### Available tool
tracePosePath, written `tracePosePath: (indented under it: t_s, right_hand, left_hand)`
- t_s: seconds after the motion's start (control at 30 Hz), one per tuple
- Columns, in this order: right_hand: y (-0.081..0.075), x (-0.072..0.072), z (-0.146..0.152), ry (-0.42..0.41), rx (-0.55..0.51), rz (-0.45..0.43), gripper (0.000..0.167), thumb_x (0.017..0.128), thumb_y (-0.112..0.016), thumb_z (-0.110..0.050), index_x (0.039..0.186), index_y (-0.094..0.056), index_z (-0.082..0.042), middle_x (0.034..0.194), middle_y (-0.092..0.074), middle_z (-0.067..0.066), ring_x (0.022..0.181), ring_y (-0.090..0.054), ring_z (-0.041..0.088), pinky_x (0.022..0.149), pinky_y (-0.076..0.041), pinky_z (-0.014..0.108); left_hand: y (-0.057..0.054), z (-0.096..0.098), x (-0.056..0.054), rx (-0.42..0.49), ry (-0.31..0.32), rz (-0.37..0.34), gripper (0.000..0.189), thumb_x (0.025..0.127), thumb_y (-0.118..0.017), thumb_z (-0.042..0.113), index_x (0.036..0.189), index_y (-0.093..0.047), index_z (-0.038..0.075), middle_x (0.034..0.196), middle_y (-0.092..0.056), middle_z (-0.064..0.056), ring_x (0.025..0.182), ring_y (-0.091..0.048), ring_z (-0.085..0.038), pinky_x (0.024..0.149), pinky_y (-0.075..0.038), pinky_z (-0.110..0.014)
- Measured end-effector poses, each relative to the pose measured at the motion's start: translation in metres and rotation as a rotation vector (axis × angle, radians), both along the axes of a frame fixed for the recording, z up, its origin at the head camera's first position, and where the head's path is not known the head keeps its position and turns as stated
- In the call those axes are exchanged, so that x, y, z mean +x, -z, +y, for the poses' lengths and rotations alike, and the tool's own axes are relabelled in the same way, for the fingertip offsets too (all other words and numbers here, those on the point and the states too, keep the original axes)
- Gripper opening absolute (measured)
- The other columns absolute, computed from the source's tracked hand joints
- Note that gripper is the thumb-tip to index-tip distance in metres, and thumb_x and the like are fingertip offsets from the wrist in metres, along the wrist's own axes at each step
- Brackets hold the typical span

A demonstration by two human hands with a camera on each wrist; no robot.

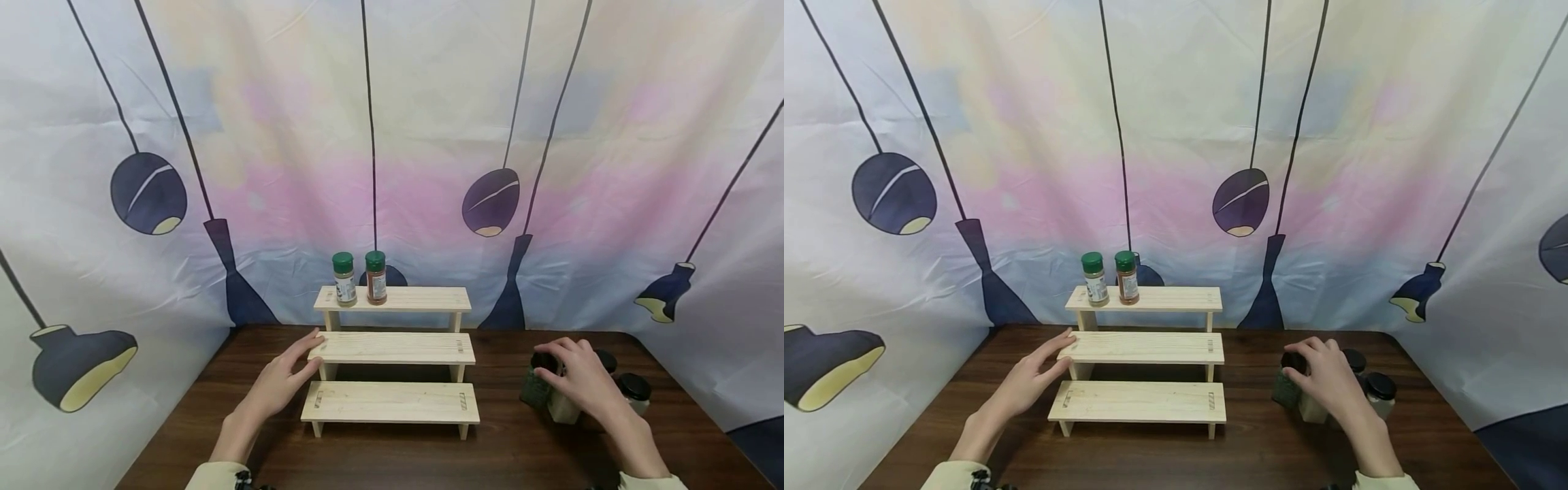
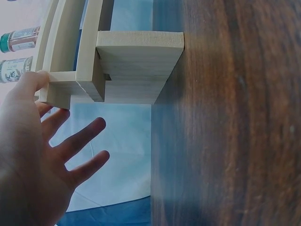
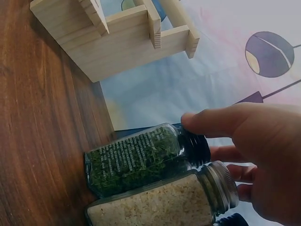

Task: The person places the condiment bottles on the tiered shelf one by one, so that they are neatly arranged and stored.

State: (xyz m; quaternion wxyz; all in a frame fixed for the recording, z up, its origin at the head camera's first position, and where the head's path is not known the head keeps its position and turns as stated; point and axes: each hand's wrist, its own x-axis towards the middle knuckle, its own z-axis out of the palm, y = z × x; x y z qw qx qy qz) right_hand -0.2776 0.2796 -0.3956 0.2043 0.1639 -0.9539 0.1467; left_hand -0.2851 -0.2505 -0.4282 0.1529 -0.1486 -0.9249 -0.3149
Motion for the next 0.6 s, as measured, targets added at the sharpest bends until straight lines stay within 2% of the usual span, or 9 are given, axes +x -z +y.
tracePosePath:
  t_s: [0.27, 0.6]
  right_hand:
    - [-0.0001, 0.0010, 0.0002, 0.020, -0.001, -0.040, 0.037, 0.085, -0.078, -0.026, 0.118, -0.071, -0.010, 0.112, -0.067, 0.011, 0.088, -0.046, 0.024, 0.070, -0.033, 0.036]
    - [-0.0005, 0.0005, -0.0002, 0.036, -0.021, -0.069, 0.039, 0.085, -0.078, -0.032, 0.117, -0.072, -0.011, 0.114, -0.067, 0.012, 0.091, -0.049, 0.024, 0.072, -0.038, 0.039]
  left_hand:
    - [-0.0006, 0.0001, -0.0005, 0.002, -0.002, -0.003, 0.051, 0.100, -0.053, 0.051, 0.145, -0.051, 0.030, 0.158, -0.040, 0.000, 0.138, -0.046, -0.035, 0.103, -0.042, -0.062]
    - [0.0011, -0.0004, -0.0005, 0.003, 0.003, -0.002, 0.051, 0.100, -0.053, 0.050, 0.146, -0.050, 0.029, 0.159, -0.040, -0.001, 0.138, -0.046, -0.036, 0.103, -0.042, -0.062]
